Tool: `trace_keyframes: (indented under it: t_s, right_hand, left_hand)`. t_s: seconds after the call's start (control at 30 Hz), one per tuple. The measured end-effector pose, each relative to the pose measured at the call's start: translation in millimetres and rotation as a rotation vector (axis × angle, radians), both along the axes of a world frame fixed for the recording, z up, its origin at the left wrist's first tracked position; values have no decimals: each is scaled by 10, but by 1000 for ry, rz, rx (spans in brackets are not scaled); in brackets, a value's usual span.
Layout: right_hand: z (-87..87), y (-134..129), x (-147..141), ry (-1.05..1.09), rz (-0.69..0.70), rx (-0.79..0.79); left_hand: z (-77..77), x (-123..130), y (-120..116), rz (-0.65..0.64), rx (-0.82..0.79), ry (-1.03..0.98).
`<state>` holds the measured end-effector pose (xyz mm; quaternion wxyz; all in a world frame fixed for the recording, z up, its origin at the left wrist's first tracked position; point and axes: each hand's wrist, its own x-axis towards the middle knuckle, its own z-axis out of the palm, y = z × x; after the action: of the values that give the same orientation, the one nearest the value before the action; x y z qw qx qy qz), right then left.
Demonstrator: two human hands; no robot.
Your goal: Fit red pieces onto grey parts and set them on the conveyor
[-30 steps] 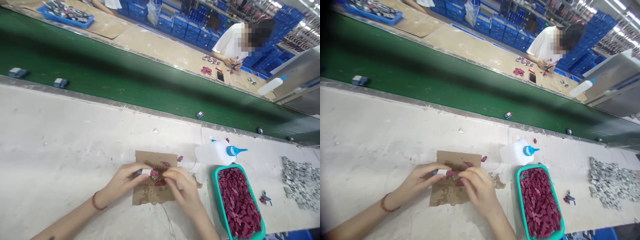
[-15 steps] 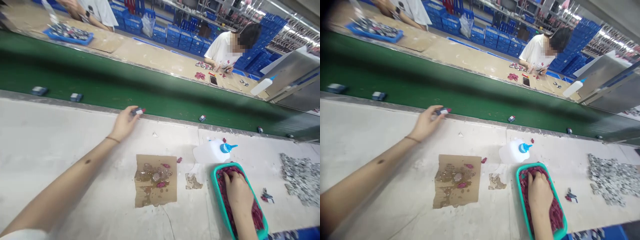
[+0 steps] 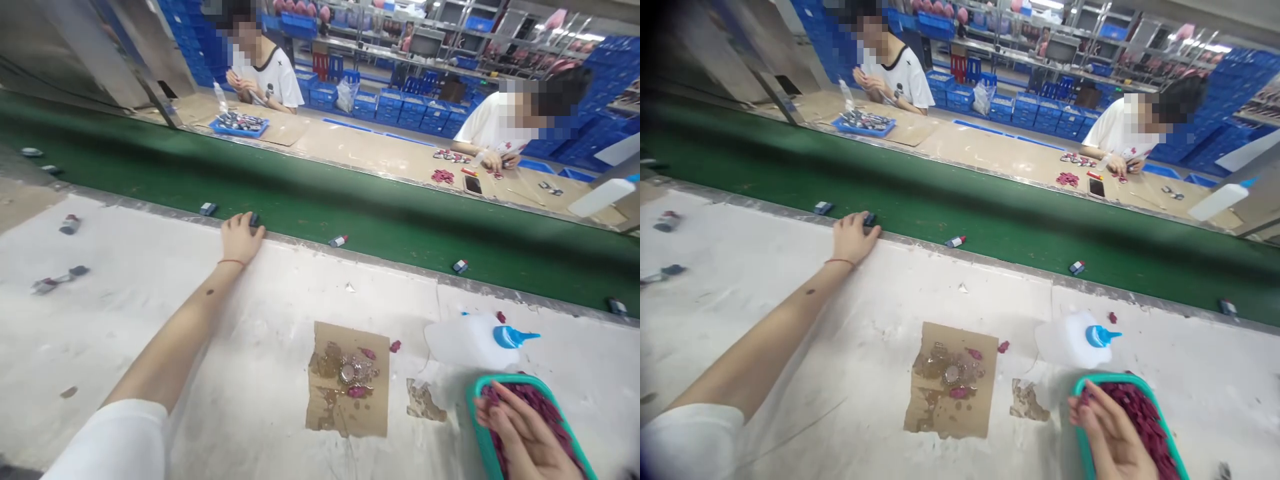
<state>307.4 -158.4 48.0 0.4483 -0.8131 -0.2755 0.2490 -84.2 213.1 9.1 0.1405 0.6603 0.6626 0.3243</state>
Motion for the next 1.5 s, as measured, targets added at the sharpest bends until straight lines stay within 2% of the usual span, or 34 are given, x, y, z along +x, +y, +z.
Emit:
trace_keyframes:
  t_s: [0.1,0.17,0.27,0.4,0.5,0.6,0.7,0.77,0.87,1.0,1.3,1.5]
  right_hand:
    - [170,272,-395,231,47,98]
    - [209,435,-583,366,117,184]
    - [187,593,-758,458,229,235]
    - [103,723,-873,423,358,248]
    - [23,814,-916,450,404,231]
    - [-77,890,-947,457,431,186]
    - [-185,940,-985,314,493,158]
    - [-238,955,-1024,184,564,160]
    - [-273,956,-1090,-8,712,178]
    - [-280,934,-1147,-181,863,205]
    - [-336,939,-1241,-529,1026,283]
    - [-343,931,-1235,-585,1079,246]
  left_hand:
    - [40,-23,51,11,-59,-84]
    - [71,20,76,26,-78,-158]
    - [121,123,91,41,-95,-299]
    - [153,296,-29,38,-181,-564]
    - [152,431,-331,-56,-333,-780]
    - [147,554,-782,-181,-500,-997]
    - [136,658,-1232,-276,-720,-1284]
    - [126,719,-1467,-321,-839,-1392]
    - [108,792,-1700,-368,-916,-1358]
    - [82,838,-1858,-390,-932,-1307]
    - [-23,835,-1969,-401,-935,-1360]
    - [-51,846,-2007,-448,-771,-1272]
